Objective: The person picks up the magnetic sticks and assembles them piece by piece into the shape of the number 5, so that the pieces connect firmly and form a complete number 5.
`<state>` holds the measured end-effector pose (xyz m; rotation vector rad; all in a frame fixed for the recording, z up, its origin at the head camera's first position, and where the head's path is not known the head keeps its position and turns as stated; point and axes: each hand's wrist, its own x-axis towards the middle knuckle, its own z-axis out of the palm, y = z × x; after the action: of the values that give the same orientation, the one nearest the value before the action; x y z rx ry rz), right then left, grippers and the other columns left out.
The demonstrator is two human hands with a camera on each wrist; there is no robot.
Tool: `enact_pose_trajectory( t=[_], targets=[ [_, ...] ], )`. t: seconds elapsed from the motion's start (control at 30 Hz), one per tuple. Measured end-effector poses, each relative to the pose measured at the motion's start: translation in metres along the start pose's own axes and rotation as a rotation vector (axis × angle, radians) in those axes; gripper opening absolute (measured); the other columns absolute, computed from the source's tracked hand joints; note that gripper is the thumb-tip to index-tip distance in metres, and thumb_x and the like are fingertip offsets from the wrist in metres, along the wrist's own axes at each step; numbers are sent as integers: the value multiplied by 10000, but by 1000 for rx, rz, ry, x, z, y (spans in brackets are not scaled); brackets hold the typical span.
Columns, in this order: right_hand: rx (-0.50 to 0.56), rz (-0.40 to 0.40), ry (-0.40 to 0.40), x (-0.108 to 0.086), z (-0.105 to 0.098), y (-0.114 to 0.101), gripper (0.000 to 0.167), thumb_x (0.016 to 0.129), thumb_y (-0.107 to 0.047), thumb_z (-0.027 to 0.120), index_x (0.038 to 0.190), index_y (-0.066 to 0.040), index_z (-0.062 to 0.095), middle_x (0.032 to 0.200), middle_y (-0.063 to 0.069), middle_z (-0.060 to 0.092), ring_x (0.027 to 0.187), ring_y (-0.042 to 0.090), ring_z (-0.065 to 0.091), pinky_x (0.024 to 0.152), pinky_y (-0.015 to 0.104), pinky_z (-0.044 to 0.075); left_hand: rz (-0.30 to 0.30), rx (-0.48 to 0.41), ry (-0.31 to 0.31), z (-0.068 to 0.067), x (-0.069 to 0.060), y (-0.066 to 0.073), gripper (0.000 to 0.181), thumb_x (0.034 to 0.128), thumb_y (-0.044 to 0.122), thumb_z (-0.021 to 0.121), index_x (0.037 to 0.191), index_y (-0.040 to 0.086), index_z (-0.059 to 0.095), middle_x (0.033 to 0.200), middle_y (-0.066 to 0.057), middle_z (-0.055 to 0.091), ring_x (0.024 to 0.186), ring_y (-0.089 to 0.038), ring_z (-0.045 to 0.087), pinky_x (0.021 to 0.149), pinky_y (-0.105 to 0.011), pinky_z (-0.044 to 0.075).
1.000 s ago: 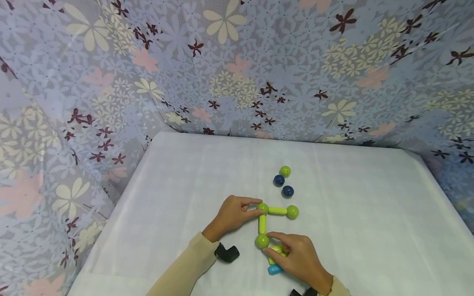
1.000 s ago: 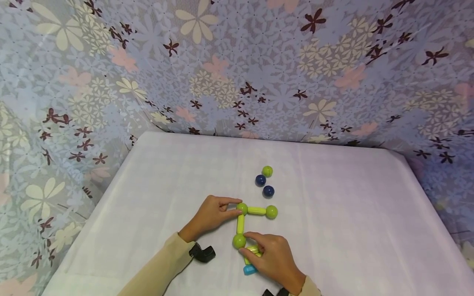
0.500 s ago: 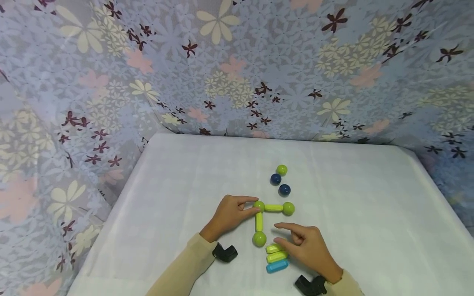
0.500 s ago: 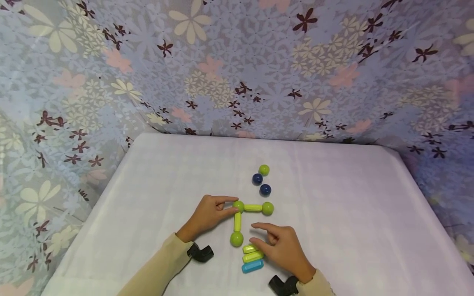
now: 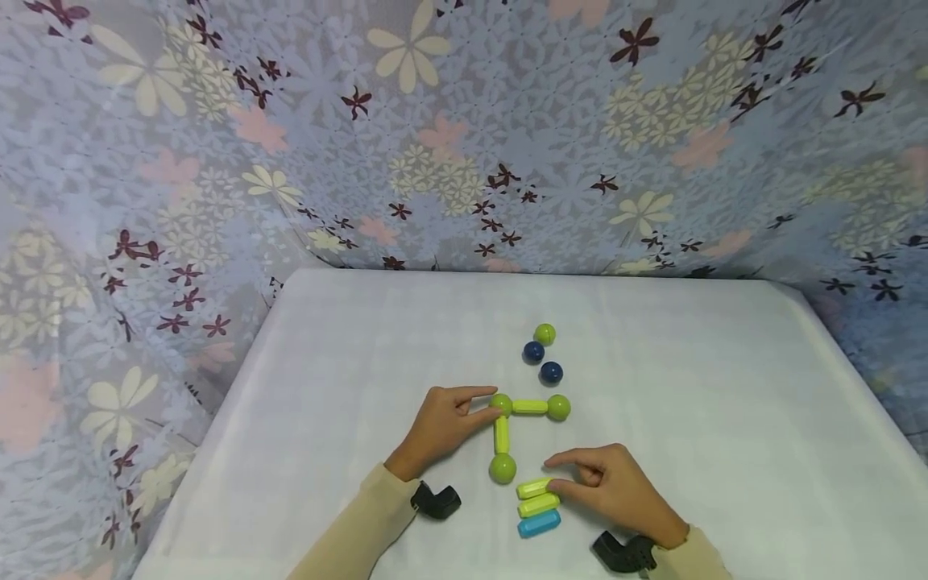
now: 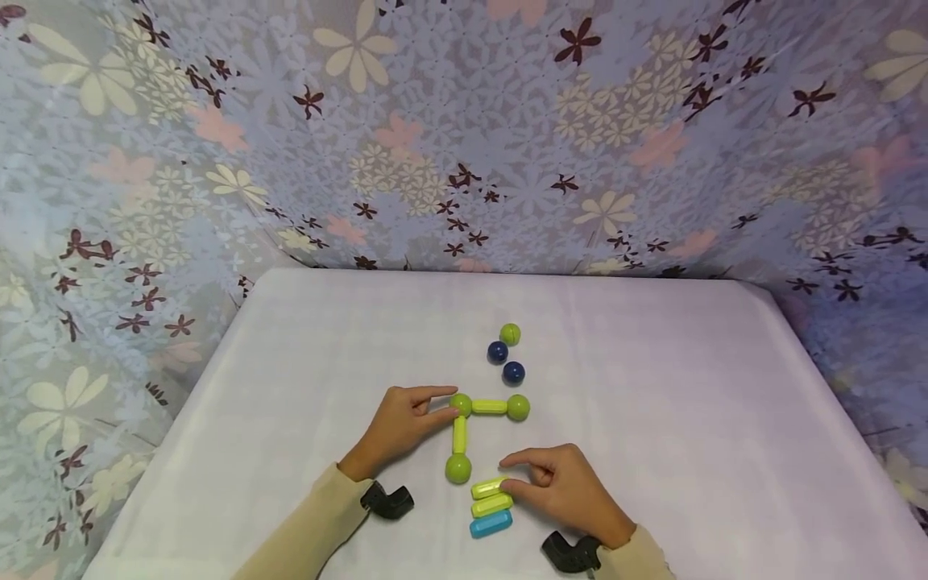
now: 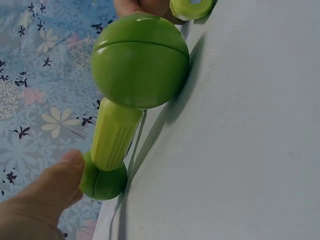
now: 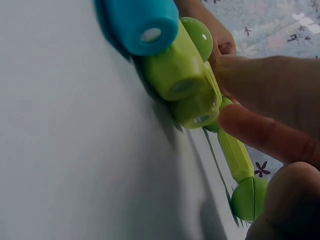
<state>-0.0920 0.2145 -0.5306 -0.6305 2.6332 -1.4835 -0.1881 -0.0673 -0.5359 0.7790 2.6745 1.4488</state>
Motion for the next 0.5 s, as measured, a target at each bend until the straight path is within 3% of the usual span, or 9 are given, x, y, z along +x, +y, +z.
enact_pose_trajectory(
  t=[0.13,0.2,0.33,0.5],
  targets=[
    [-7,-9,-25,1,5,-1,206,888,-322,817,1068,-223,799,578,-196,306,500,-61,284,482,164,308,-4,-35,56,-7,-19,-1,384,908,448,772,1202,201,780,524,140,275,513,-16,216,494,-215,261],
    [-25,-2,-36,0,7,-2,203,893,-341,810,1065,-234,801,573,-203,312,497,-62,294,482,162,307,-29,-77,50,-9,-31,0,357,900,447,780,1174,219,792,510,143,264,498,-14,197,484,-216,254],
    [-79,6,-40,-3,8,-3,199,890,-374,809,1041,-244,810,557,-230,327,488,-63,313,473,163,304,-54,-171,-37,-8,-49,7,341,869,450,809,1141,245,802,482,140,290,462,-5,208,454,-209,256],
    [-112,7,-41,-1,3,-5,193,883,-382,813,1023,-248,813,552,-231,335,489,-61,316,473,166,310,-18,-199,-126,-6,-56,14,355,838,441,832,1154,284,794,497,146,300,464,-9,229,446,-200,266]
  ],
)
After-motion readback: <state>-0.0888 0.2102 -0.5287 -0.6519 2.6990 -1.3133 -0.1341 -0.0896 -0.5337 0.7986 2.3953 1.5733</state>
